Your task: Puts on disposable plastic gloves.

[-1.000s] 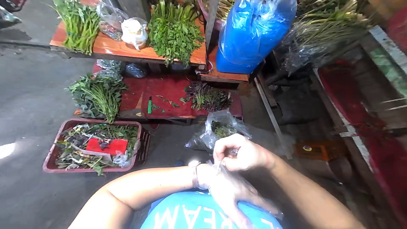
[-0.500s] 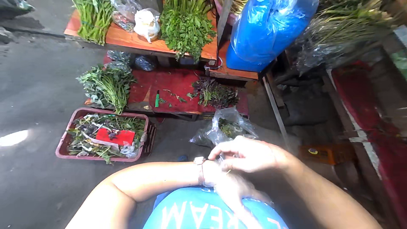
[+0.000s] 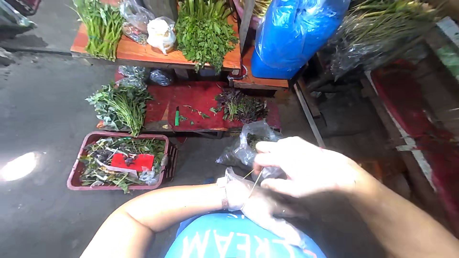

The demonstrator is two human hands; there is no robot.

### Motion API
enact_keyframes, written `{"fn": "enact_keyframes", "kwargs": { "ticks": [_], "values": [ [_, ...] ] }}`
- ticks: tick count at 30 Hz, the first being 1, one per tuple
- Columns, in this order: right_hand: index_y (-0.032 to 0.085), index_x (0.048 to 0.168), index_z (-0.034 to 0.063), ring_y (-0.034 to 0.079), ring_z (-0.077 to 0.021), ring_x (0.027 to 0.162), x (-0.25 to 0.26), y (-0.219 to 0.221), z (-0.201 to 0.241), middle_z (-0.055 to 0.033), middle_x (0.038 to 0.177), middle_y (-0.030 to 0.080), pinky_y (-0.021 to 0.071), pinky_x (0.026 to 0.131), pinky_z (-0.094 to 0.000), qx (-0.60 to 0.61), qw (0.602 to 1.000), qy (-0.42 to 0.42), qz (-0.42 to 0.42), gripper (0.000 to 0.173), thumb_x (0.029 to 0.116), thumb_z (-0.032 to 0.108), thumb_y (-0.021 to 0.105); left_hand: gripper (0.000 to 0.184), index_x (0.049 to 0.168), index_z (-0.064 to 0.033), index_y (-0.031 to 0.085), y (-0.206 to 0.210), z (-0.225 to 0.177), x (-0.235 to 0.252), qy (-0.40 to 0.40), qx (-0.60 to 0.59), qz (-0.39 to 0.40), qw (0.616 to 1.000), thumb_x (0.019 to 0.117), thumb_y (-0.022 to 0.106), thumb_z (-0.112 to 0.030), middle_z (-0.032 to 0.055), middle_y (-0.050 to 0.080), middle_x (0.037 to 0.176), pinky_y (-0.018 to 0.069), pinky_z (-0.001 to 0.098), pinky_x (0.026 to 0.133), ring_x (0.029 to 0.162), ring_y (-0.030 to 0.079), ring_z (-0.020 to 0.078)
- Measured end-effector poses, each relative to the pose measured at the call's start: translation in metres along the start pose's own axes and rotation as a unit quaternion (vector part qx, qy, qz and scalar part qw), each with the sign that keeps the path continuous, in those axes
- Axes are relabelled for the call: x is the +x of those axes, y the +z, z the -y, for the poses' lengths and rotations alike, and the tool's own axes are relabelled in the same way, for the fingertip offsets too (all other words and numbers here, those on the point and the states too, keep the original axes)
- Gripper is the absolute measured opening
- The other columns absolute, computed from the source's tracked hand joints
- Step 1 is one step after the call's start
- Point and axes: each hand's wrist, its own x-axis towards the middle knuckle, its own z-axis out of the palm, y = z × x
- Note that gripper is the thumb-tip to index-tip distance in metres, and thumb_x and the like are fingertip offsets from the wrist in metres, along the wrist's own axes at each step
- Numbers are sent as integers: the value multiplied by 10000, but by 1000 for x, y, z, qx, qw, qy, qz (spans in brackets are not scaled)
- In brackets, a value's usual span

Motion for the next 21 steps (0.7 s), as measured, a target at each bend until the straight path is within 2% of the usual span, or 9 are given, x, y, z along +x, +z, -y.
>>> {"fn": "enact_keyframes", "kwargs": {
  "ticks": [2, 4, 5, 6, 8, 12, 16, 19, 21],
  "values": [
    [693, 801, 93, 583, -201, 610, -6, -5, 3, -51, 746, 590, 389, 489, -386, -77, 996, 24, -24, 250, 925, 300, 628, 532, 1447, -60, 567, -6, -1, -5, -51, -14, -1, 999, 1068, 482, -423, 196, 637, 1361, 409, 513, 1120, 1290, 591, 326],
    [647, 698, 119, 519, -42, 583, -7, -6, -6, 47, 675, 578, 372, 501, -244, 31, 994, 30, -98, 222, 881, 229, 589, 544, 1319, -57, 652, -7, 7, 2, -59, 38, -38, 997, 1056, 463, -494, 208, 688, 1195, 479, 571, 992, 1145, 649, 356],
    [631, 680, 127, 506, 50, 584, -7, -6, -8, 96, 656, 587, 382, 512, -149, 131, 982, 34, -128, 220, 885, 177, 569, 609, 1327, -89, 644, -8, 11, 3, -104, 87, -51, 989, 1028, 455, -584, 211, 677, 1212, 454, 637, 999, 1170, 633, 386],
    [606, 664, 140, 520, 98, 569, -7, -6, -6, 122, 625, 590, 406, 512, -98, 207, 965, 45, -152, 243, 902, 137, 559, 685, 1370, -93, 619, -7, 15, 4, -162, 122, -71, 977, 992, 483, -648, 234, 633, 1313, 333, 722, 1078, 1281, 559, 437],
    [609, 689, 123, 469, 116, 528, -9, -3, 1, 131, 586, 528, 383, 492, -70, 243, 949, 81, -183, 270, 956, 128, 575, 736, 1341, -48, 642, 4, 39, 3, -199, 195, -198, 940, 901, 635, -639, 254, 562, 1440, 114, 830, 1109, 1426, 396, 517],
    [608, 883, 34, 413, 30, 534, -18, 3, 0, 57, 634, 459, 356, 529, -148, 223, 935, 247, -119, 252, 1074, 155, 495, 710, 1393, -86, 624, 11, 60, 4, -151, 363, -416, 820, 745, 813, -305, 119, 607, 1444, 174, 845, 1064, 1382, 486, 470],
    [535, 945, 38, 417, 12, 476, -23, 17, -12, 66, 583, 421, 398, 515, -147, 362, 847, 373, -113, 229, 1110, 139, 412, 408, 1349, -195, 669, 16, 55, -4, -28, 378, -481, 790, 948, 610, -241, 24, 655, 1393, 147, 813, 1065, 1336, 551, 378],
    [521, 924, 64, 423, 22, 450, -21, 26, -15, 93, 551, 412, 428, 513, -135, 416, 812, 384, -146, 215, 1106, 118, 419, 367, 1329, -255, 675, 19, 57, 0, 16, 390, -489, 780, 981, 559, -264, -42, 649, 1397, 86, 739, 1121, 1386, 495, 313],
    [535, 897, 64, 419, 28, 442, -21, 27, -17, 99, 544, 421, 424, 504, -128, 429, 801, 383, -168, 219, 1094, 94, 445, 414, 1379, -268, 648, 19, 57, -1, 15, 383, -461, 801, 974, 570, -300, -45, 612, 1452, 60, 793, 1095, 1464, 400, 372]
  ]
}}
